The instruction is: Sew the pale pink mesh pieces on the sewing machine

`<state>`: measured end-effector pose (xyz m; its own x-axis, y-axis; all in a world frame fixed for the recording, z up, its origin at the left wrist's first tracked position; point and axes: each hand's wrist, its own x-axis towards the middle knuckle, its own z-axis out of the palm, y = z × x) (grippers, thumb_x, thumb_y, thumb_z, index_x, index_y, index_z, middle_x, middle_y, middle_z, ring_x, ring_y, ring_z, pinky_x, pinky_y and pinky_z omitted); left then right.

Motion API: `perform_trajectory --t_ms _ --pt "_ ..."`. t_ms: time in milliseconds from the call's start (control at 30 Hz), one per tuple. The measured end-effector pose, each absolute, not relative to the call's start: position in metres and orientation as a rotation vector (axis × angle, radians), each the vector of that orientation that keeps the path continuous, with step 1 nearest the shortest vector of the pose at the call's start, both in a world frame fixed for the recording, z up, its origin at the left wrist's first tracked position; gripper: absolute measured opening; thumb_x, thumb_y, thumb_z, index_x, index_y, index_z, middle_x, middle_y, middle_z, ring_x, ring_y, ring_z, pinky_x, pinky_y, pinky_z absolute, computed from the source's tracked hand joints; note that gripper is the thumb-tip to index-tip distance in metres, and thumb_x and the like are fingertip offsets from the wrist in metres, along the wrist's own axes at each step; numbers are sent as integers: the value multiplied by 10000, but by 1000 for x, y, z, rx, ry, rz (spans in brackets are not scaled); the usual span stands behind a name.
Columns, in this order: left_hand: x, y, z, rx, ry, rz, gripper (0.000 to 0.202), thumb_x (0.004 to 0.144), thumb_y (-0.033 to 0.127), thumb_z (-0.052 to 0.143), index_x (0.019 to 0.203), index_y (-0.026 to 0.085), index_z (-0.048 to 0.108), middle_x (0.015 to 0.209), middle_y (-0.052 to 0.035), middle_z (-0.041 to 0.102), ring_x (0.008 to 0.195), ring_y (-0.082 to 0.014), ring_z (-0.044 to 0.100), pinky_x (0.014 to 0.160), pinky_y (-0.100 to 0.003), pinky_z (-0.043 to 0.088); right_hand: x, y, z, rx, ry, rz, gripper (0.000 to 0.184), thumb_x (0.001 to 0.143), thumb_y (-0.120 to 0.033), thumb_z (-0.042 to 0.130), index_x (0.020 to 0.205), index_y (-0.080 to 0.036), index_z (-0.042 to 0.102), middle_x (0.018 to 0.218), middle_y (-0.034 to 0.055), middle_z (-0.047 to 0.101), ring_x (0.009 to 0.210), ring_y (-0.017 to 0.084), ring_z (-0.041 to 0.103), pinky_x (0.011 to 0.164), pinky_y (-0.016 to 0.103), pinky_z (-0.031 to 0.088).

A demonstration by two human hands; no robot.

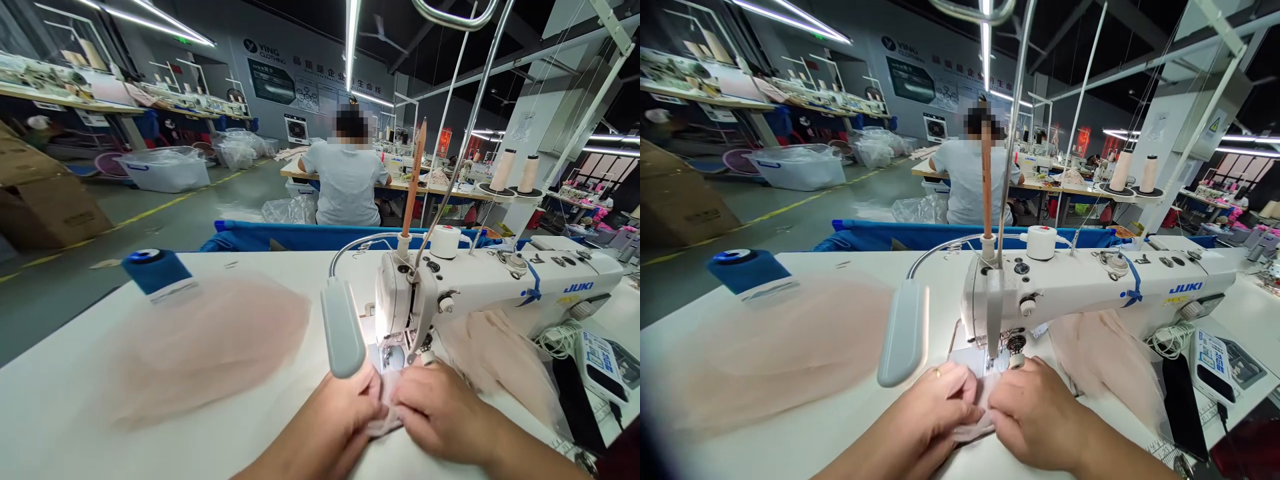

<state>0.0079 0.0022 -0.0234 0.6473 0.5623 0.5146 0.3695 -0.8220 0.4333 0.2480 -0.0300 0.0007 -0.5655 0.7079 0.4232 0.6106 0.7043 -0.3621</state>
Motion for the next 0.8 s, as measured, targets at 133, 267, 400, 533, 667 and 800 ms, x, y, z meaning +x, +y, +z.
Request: perform_trajectory --t_ms 133,267,400,533,667,800 --pt "3 -9 -29 2730 642 1063 315 997 52 480 843 255 666 925 -12 760 798 -216 655 718 -344 450 254 -33 3 -1039 -2536 54 197 923 -82 579 825 -247 535 852 1 716 810 212 598 790 344 421" --pt "4 -10 -17 2788 669 965 283 1018 70 512 947 268 702 956 2 794 823 -216 691 720 -340 485 253 -33 6 -1075 -2584 1 206 918 -74 585 823 -246 523 852 -2 714 819 212 600 776 348 409" --pt "9 -3 -22 2831 688 1150 363 1063 98 423 834 243 665 817 -13 730 721 -201 624 637 -331 424 251 -30 4 -1096 -2593 -42 210 949 -82 588 822 -240 535 826 -4 698 798 211 576 788 346 413" --pt "13 5 -31 2782 705 1301 448 1136 142 349 878 242 701 818 -32 727 682 -191 580 633 -325 419 252 -25 -2 -1123 -2563 -42 165 940 -90 623 873 -238 593 863 10 719 820 226 584 772 345 404" --pt "12 8 -20 2820 677 1213 420 1130 128 403 884 247 723 811 -37 721 702 -197 624 653 -320 488 253 -23 -5 -1136 -2537 -53 205 941 -62 633 1039 -236 681 1011 26 780 897 246 624 809 358 414" --pt "13 8 -26 2846 677 1257 463 1125 123 371 843 240 719 783 -51 707 684 -203 609 640 -330 500 253 -25 -7 -1125 -2560 -43 216 930 -58 665 1050 -237 688 1048 21 779 949 251 639 846 365 419"
